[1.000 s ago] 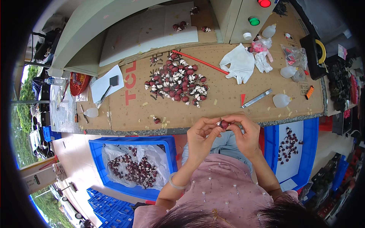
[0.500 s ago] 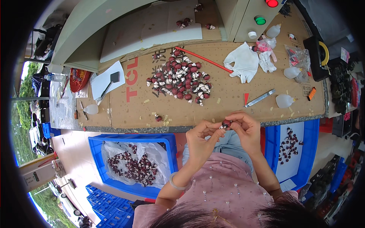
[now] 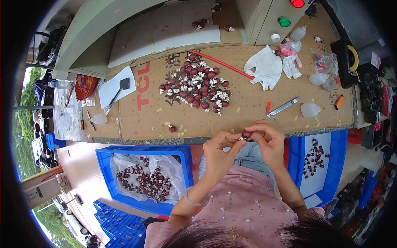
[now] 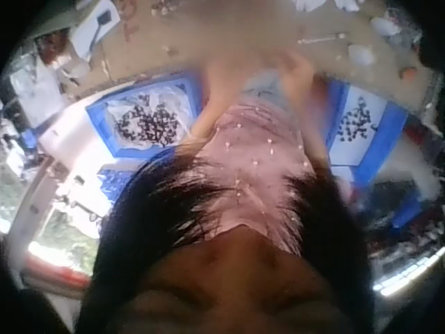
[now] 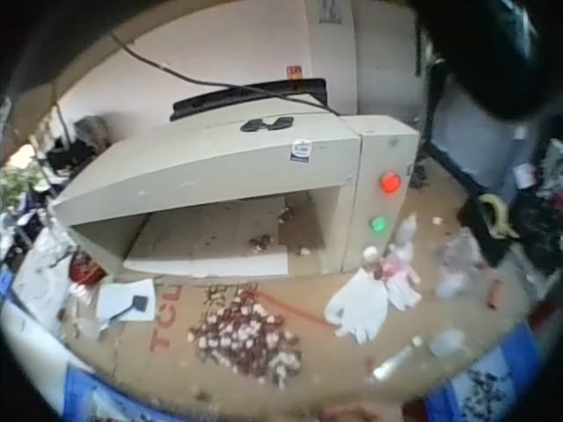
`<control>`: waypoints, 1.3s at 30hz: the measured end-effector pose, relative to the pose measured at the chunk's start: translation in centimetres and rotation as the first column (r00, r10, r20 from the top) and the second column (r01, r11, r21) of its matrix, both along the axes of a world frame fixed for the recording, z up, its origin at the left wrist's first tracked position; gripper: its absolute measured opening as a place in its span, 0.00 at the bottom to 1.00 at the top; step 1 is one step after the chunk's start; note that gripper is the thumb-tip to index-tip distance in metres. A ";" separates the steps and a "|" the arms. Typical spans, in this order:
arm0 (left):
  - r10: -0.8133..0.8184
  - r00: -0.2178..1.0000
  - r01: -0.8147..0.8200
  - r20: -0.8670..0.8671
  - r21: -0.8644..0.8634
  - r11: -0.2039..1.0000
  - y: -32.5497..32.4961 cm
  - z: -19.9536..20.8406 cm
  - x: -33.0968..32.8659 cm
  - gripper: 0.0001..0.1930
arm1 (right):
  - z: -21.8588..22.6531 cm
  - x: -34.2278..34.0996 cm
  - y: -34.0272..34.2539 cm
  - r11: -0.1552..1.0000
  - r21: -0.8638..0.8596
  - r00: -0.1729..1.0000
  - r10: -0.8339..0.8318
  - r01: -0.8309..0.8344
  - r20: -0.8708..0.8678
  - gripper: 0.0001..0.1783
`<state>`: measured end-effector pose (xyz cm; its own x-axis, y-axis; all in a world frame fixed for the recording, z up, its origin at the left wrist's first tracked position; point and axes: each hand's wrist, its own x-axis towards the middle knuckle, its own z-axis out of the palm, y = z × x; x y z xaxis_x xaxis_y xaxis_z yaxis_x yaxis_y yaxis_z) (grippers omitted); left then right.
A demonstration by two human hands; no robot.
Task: The person assembles figurine components by hand, picking them from blue storage bins and joining them at a workbench.
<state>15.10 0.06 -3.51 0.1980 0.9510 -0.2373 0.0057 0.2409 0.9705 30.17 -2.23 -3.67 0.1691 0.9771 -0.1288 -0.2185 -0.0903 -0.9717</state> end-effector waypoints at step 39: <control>-0.023 0.950 0.083 0.311 -0.182 0.980 -0.2 -0.1 -0.4 0.05 | 0.4 -0.4 0.6 0.998 0.037 0.992 0.047 -0.052 0.118 0.11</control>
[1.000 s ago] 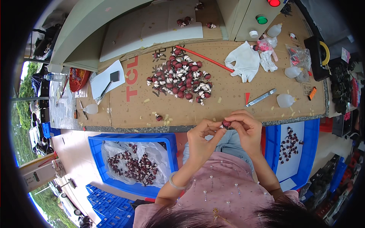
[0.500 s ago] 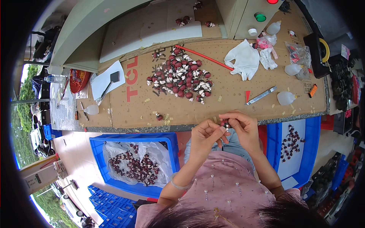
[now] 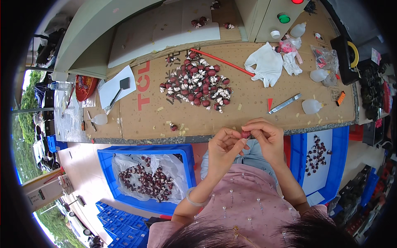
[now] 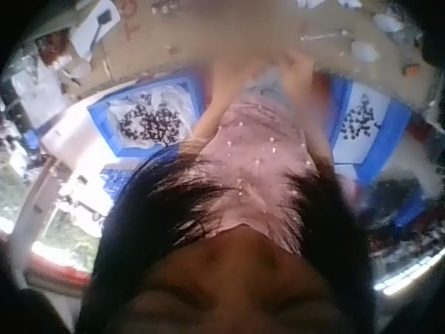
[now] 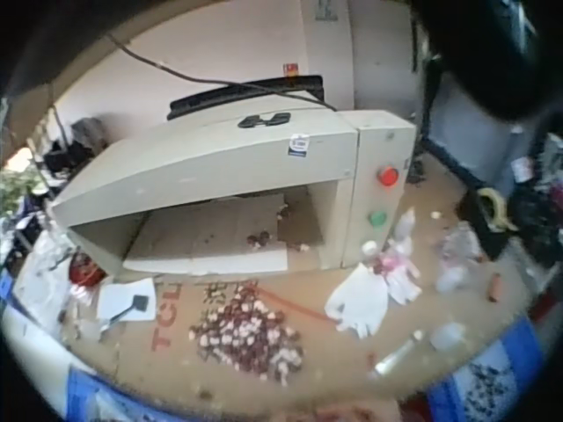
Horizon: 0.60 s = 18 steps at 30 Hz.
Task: The person assembles figurine components by hand, picking them from blue storage bins and joining them at a workbench.
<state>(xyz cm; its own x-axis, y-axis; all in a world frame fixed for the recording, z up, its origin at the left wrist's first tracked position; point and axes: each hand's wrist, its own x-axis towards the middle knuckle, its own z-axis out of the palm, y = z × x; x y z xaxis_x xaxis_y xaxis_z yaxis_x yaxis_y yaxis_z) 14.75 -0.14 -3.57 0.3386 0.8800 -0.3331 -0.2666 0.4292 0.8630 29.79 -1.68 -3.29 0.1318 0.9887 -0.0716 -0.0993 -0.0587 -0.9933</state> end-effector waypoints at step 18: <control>0.021 0.999 -0.017 -0.035 0.089 0.996 -0.3 -0.4 -0.2 0.19 | -0.9 -0.6 -0.2 0.998 0.054 0.988 -0.026 0.035 -0.151 0.06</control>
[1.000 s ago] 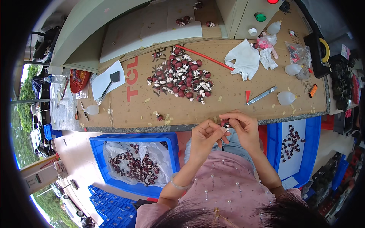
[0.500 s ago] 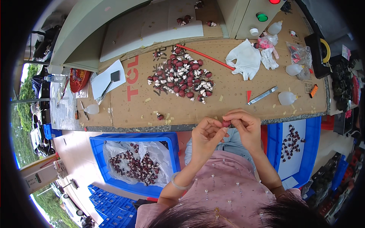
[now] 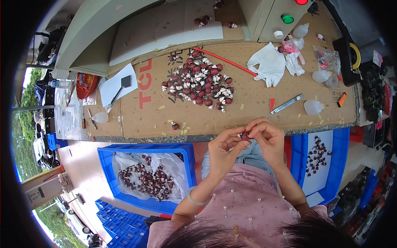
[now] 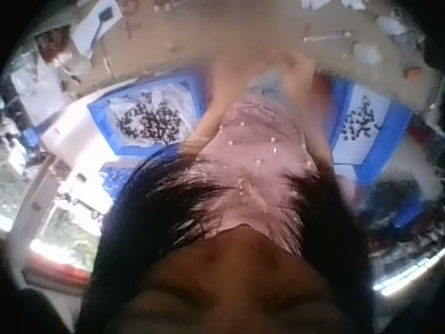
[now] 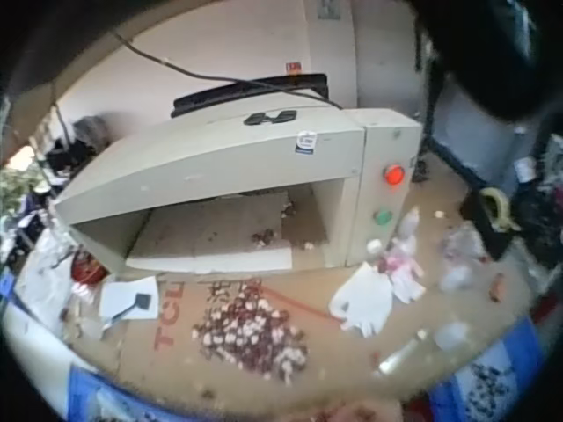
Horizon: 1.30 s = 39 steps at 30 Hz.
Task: The person assembles figurine components by hand, picking them from blue storage bins and joining them at a workbench.
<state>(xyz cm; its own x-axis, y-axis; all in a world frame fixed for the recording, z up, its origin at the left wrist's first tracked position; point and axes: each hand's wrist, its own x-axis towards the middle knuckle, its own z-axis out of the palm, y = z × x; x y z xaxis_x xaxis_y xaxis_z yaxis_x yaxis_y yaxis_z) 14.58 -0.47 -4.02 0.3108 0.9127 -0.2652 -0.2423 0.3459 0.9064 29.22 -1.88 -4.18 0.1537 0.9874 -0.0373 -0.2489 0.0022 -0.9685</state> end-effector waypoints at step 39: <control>0.181 0.957 -0.119 -0.227 0.260 0.958 0.4 0.2 0.1 0.19 | 1.7 0.0 0.1 0.996 0.088 0.784 -0.044 -0.013 0.620 0.08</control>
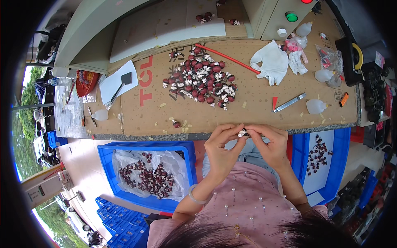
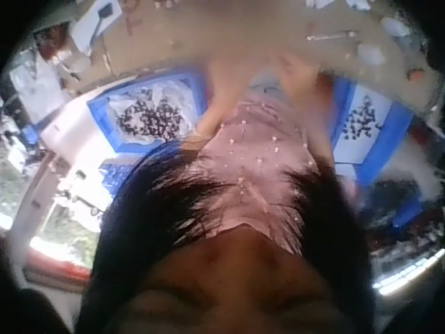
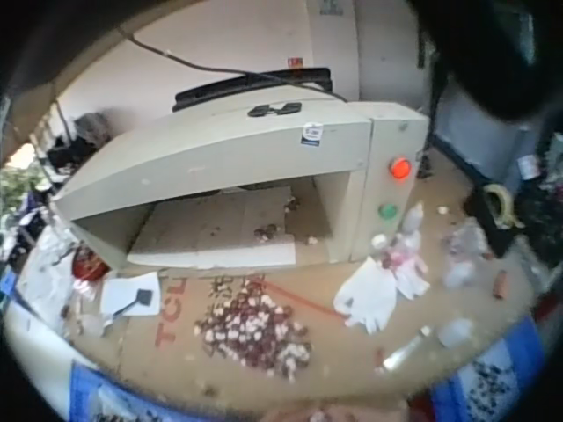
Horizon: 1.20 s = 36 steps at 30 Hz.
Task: The person assembles figurine components by hand, picking them from blue storage bins and joining them at a workbench.
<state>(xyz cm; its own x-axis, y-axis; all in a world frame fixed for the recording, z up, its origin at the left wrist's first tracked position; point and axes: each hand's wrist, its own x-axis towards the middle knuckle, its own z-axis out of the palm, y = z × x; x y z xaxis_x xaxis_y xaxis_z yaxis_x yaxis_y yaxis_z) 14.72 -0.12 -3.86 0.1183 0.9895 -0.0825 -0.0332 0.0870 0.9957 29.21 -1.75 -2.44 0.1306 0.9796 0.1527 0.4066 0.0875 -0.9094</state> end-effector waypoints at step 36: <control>0.044 0.965 0.003 -0.259 0.180 0.984 0.0 -0.2 -0.1 0.25 | -1.8 -0.9 0.2 0.930 -0.337 0.652 -0.164 -0.147 -0.740 0.23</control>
<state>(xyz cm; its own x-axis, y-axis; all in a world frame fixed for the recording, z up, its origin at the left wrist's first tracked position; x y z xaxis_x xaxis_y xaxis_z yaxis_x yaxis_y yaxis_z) 14.59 -0.13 -4.07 0.0955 0.9930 0.0690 0.2299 -0.0895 0.9691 28.26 -1.59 -4.25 0.0544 0.9398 -0.3375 -0.4238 -0.2843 -0.8600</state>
